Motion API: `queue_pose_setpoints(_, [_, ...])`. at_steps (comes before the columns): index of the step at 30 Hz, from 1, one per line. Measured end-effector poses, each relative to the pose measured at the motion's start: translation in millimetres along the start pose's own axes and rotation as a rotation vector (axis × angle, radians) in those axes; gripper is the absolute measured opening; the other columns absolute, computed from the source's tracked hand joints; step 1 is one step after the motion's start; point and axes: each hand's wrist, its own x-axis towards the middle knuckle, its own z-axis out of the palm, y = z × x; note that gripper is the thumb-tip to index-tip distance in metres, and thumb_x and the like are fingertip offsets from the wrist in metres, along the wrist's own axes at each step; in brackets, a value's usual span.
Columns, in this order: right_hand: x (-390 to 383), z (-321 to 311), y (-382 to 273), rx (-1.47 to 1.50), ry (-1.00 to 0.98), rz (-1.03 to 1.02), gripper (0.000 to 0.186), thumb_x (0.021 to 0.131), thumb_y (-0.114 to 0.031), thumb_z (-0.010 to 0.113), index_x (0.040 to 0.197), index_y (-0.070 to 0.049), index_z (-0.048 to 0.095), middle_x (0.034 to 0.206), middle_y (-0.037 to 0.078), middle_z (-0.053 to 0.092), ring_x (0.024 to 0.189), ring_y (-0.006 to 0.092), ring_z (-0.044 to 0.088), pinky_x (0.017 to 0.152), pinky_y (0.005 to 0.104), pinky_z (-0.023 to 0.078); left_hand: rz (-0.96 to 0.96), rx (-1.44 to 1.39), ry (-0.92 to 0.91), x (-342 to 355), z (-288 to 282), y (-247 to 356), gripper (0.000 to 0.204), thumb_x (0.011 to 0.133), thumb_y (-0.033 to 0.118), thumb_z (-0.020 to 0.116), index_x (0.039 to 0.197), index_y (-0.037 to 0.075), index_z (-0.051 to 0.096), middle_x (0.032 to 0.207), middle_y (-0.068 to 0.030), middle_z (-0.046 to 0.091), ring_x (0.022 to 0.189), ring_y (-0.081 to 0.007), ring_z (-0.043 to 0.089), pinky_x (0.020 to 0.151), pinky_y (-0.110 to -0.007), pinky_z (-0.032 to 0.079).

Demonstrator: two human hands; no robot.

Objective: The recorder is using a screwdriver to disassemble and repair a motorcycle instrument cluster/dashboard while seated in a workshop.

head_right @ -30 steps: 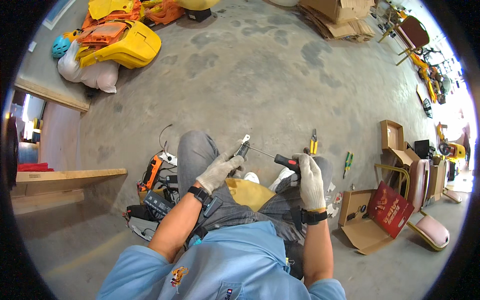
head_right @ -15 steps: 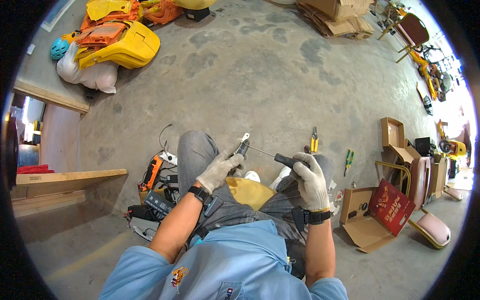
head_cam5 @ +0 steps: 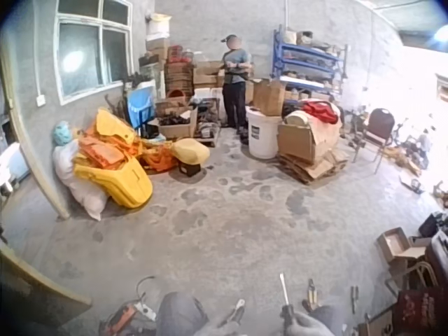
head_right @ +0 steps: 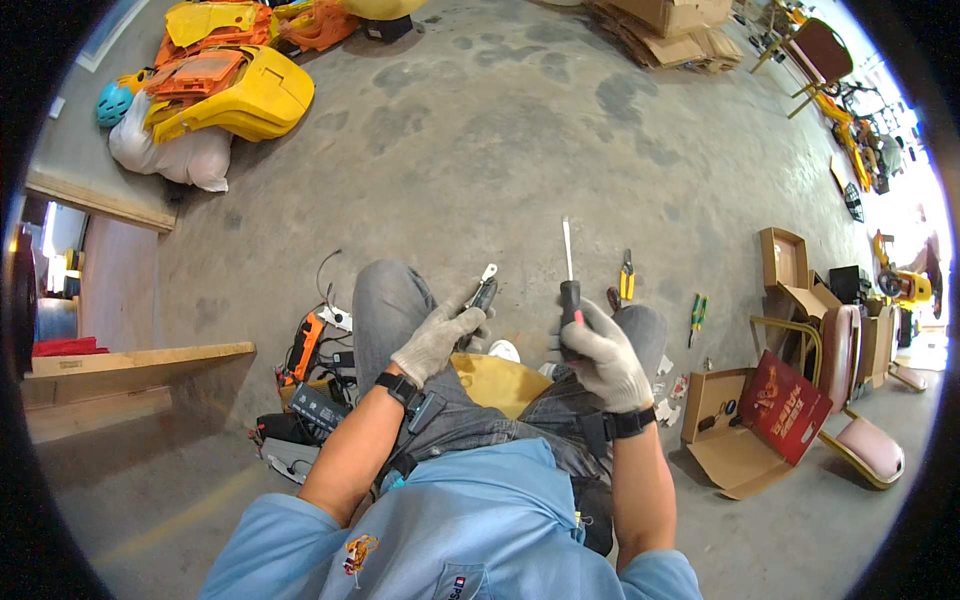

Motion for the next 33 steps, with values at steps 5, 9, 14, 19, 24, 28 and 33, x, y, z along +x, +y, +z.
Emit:
queue_pose_setpoints(5, [47,16,16,-0.336,-0.07,0.003,0.031,0.094,-0.013,0.072,0.121,0.001,0.065,0.091,0.004,0.065,0.08,0.0138,0.064,0.076,0.0291,0.055,-0.018,-0.015,-0.038,1,0,0,0.076,0.101,0.013,0.064,0.168,0.007,0.029,0.118,-0.0062,0.061,0.089,-0.0113,0.063,0.074,-0.025,0.055])
queue_pose_setpoints(9, [72,46,31,-0.721,0.168,-0.098,0.033,0.09,-0.024,0.078,0.111,0.001,0.071,0.092,0.005,0.071,0.083,0.0184,0.07,0.078,0.032,0.055,0.011,0.003,-0.059,-3,4,3,0.073,0.1,0.014,0.062,0.167,0.01,0.033,0.121,-0.0054,0.059,0.092,-0.0106,0.062,0.076,-0.025,0.055])
queue_pose_setpoints(14, [85,53,42,-1.146,0.219,-0.315,0.032,0.089,-0.024,0.076,0.114,-0.004,0.073,0.104,0.017,0.073,0.098,0.035,0.072,0.085,0.0422,0.057,0.01,-0.009,-0.092,-2,-1,1,0.073,0.1,0.014,0.063,0.167,0.01,0.034,0.123,-0.0047,0.058,0.096,-0.0103,0.062,0.078,-0.025,0.055])
queue_pose_setpoints(19, [82,60,39,-1.228,0.259,-0.296,0.029,0.085,-0.019,0.077,0.109,-0.003,0.073,0.102,0.016,0.073,0.097,0.0349,0.071,0.084,0.0419,0.056,0.007,0.088,-0.053,-2,3,2,0.068,0.101,0.016,0.061,0.164,0.008,0.039,0.118,-0.0024,0.058,0.091,-0.009,0.06,0.078,-0.024,0.054])
queue_pose_setpoints(24, [87,50,49,-1.281,0.236,-0.334,0.026,0.089,-0.026,0.076,0.102,-0.004,0.073,0.092,0.018,0.071,0.088,0.0363,0.071,0.078,0.0438,0.055,0.022,0.059,-0.09,3,-8,-15,0.07,0.1,0.019,0.062,0.164,0.005,0.038,0.116,-0.0033,0.059,0.089,-0.0097,0.059,0.078,-0.025,0.053])
queue_pose_setpoints(28, [94,34,56,-1.352,0.231,-0.419,0.027,0.089,-0.028,0.076,0.101,-0.004,0.074,0.09,0.018,0.071,0.084,0.0363,0.071,0.076,0.0424,0.055,0.003,0.202,-0.076,4,-1,-2,0.068,0.1,0.021,0.064,0.162,0.006,0.042,0.11,-0.0042,0.059,0.088,-0.0091,0.058,0.076,-0.026,0.052])
queue_pose_setpoints(33, [97,21,53,-0.845,0.418,-0.076,0.019,0.091,-0.02,0.07,0.09,-0.001,0.069,0.077,0.006,0.069,0.066,0.0205,0.067,0.062,0.035,0.053,0.005,0.172,0.044,2,3,-2,0.065,0.1,0.025,0.064,0.159,0.004,0.046,0.11,-0.0046,0.06,0.089,-0.0105,0.059,0.078,-0.026,0.052])
